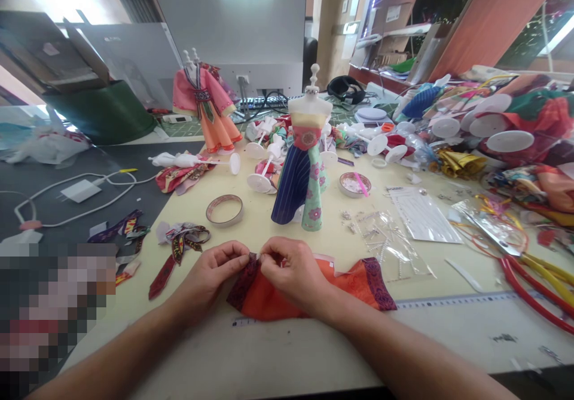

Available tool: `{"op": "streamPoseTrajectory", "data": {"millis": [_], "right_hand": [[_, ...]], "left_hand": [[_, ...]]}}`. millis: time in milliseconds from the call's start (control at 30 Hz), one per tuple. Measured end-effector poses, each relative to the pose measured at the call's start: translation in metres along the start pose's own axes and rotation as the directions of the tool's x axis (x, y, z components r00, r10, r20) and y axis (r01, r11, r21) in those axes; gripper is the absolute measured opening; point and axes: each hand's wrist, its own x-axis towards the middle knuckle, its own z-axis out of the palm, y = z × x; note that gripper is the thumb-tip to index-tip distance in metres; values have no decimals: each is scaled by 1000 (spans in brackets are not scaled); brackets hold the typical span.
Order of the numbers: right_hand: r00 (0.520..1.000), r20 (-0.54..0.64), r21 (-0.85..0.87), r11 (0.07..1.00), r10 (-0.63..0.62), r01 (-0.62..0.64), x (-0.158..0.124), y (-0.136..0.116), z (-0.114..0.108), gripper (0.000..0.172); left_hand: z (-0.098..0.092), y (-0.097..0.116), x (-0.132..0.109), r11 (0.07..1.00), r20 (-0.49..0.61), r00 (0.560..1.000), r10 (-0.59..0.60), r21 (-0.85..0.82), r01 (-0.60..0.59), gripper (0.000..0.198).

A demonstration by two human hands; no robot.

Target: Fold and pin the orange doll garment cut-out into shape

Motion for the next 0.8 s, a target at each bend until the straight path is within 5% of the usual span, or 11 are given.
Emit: {"op": "streamPoseTrajectory", "data": {"millis": [467,567,667,733,800], "right_hand": [[996,-27,145,987,79,-75,3,1,-14,16],[978,-209,142,990,19,11,4,2,-42,13],[846,-526,-26,996,-83,82,8,13,-89,12],[755,-643,-243,969,-132,-37,15,26,-121,14],[817,-569,-514,818,-99,-259,25,41,-147,22]], "left_hand": [[-5,-1,2,1000,-117,993,-17,-3,17,20],[-8,-1,3,1000,-133,991,-12,27,15,20],[-9,-1,3,999,-177,984,11,54,-2,21],[-9,-1,4,998,-170,985,11,55,-2,22],[-8,-1,4,998,-144,990,3,57,5,24]]}}
